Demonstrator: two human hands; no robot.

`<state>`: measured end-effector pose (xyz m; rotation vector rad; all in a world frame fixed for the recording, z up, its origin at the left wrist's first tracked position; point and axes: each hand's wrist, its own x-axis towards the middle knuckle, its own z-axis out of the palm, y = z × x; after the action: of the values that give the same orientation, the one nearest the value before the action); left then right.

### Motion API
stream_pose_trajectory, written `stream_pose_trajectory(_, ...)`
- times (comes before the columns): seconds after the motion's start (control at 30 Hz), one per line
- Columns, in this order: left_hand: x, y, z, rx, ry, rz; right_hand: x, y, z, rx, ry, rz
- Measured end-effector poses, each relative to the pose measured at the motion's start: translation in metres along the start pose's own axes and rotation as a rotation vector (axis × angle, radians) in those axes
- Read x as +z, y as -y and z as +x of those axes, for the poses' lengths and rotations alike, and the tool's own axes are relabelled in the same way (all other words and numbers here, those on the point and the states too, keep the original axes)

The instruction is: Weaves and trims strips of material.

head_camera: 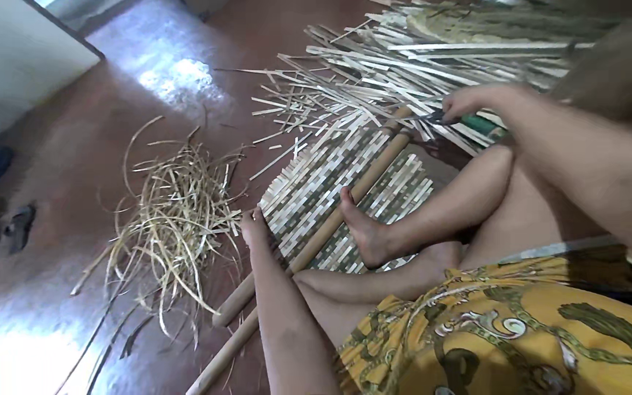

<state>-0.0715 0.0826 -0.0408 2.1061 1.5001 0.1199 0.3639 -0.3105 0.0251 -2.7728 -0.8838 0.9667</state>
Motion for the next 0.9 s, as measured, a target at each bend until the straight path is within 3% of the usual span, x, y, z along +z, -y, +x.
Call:
stream_pose_trajectory(0.13,0.008,0.003,0.004,-0.004,-0.041,-0.042,-0.002,0.037,-0.043,-0.156,0.076,0.068)
stream_pose_trajectory(0.37,0.008,0.003,-0.002,0.013,-0.093,-0.081,0.037,0.125,-0.016,-0.276,0.154,0.036)
stream_pose_trajectory(0.47,0.011,0.004,-0.001,0.026,-0.102,-0.104,0.051,0.134,0.024,-0.361,0.089,0.052)
stream_pose_trajectory(0.6,0.013,0.004,0.003,0.009,-0.1,-0.093,0.045,0.166,0.027,-0.374,0.07,-0.003)
stream_pose_trajectory(0.77,0.014,0.004,0.005,-0.003,-0.088,-0.087,0.041,0.163,0.026,-0.419,0.015,0.032)
stream_pose_trajectory(0.9,0.014,0.006,0.007,0.003,-0.083,-0.091,0.04,0.119,0.032,-0.458,-0.06,0.09)
